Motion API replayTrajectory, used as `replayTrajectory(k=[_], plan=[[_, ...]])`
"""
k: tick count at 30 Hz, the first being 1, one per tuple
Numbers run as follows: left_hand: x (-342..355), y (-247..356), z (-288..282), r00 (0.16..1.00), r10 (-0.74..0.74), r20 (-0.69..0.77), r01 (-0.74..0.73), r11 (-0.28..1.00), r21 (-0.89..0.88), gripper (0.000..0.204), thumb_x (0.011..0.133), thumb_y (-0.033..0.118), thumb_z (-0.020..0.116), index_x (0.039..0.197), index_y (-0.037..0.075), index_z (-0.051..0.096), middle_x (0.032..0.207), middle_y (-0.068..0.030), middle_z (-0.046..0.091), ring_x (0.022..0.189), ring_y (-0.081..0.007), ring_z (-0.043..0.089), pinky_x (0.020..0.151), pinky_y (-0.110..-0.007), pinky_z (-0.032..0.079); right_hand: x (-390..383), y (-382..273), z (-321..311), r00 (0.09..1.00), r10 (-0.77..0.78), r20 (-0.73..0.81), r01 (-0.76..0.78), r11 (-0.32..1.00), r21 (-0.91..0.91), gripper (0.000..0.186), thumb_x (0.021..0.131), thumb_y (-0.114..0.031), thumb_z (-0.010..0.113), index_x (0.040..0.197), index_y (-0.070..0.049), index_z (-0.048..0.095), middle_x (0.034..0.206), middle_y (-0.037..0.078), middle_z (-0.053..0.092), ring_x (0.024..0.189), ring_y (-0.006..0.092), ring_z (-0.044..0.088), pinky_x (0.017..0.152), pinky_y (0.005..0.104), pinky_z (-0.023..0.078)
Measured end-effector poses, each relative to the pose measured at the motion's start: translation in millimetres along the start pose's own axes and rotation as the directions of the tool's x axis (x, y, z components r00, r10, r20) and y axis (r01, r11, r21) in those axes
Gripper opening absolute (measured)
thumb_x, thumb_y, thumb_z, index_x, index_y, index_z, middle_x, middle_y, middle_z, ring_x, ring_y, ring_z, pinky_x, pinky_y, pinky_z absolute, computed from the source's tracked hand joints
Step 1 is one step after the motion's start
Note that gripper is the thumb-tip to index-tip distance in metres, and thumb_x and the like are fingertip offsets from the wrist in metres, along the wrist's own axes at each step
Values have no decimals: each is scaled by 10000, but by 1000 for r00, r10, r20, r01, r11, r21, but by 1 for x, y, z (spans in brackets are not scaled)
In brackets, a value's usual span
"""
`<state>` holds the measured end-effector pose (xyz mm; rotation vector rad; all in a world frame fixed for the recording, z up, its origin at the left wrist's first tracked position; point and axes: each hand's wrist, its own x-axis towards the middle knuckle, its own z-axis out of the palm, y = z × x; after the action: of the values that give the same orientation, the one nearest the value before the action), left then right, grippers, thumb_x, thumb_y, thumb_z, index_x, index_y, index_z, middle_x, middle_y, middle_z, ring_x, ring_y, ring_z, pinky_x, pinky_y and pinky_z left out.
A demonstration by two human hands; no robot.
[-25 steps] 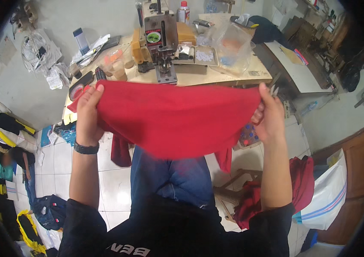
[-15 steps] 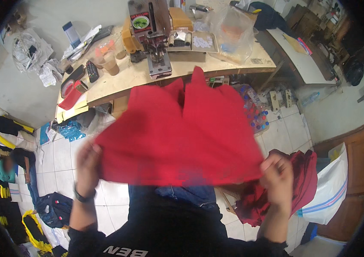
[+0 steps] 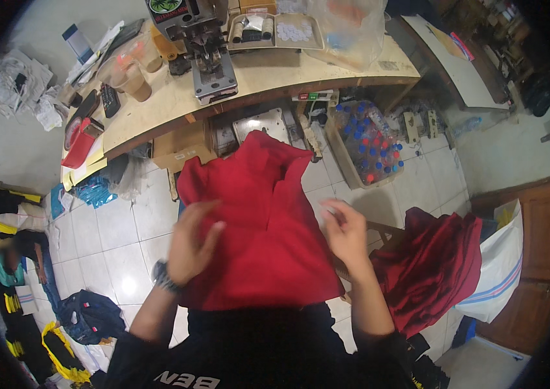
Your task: The person sits at a sewing workstation and repeatedly marks a red garment with a small green tool. They smooth the fabric, lift it to check alignment, and continue marking specific points on the garment throughout the clip.
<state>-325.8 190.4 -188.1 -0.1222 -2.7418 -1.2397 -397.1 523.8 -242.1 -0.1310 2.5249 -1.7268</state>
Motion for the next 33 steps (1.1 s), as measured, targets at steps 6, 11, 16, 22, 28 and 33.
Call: replayTrajectory(k=[6, 11, 16, 22, 28, 33], plan=[[29, -45, 90, 982, 156, 110, -169, 979, 118, 693, 997, 370, 708, 1535, -27, 528, 1617, -210, 506, 1547, -388, 425, 1272, -529, 316, 90, -13, 62, 922, -26, 386, 220, 856, -468, 307, 957, -129, 730, 1263, -135, 755, 966, 195, 769, 840, 412, 719, 793, 466, 574], [19, -54, 95, 989, 113, 94, -123, 987, 105, 767, 994, 398, 709, 1579, -36, 469, 1643, -213, 472, 1552, -398, 412, 1276, -553, 306, 107, -37, 53, 827, -123, 549, 387, 832, -396, 152, 949, -179, 738, 1079, -111, 776, 944, 166, 772, 905, 416, 739, 796, 507, 574], [19, -33, 95, 998, 20, 63, -25, 997, 67, 782, 974, 380, 742, 1588, -14, 459, 1665, -206, 431, 1536, -414, 410, 1262, -577, 321, 130, -59, 84, 712, -98, 695, 588, 626, -513, 133, 913, -165, 738, 1027, -103, 769, 914, 182, 770, 898, 415, 748, 786, 520, 580], [22, -38, 97, 967, 209, 148, -239, 945, 222, 645, 957, 336, 754, 1535, 114, 576, 1652, -114, 474, 1551, -351, 402, 1255, -600, 310, 127, -59, 89, 774, -33, 633, 525, 592, -611, 135, 925, -167, 716, 1021, -86, 766, 916, 182, 773, 929, 404, 758, 796, 526, 583], [27, -49, 96, 947, 232, 221, -270, 950, 158, 600, 979, 340, 727, 1515, 103, 600, 1651, -64, 508, 1579, -325, 377, 1280, -565, 279, 136, -74, 59, 910, -128, 394, 262, 915, -309, 169, 952, -147, 682, 1060, -22, 715, 950, 226, 759, 969, 440, 739, 817, 521, 562], [29, -52, 99, 941, 258, 219, -293, 945, 147, 593, 995, 348, 718, 1518, 97, 595, 1669, -62, 492, 1593, -319, 360, 1281, -557, 283, 185, -145, 23, 937, -342, 78, 339, 830, -443, 241, 1042, -214, 641, 1103, 19, 659, 918, 299, 712, 935, 512, 689, 804, 551, 533]])
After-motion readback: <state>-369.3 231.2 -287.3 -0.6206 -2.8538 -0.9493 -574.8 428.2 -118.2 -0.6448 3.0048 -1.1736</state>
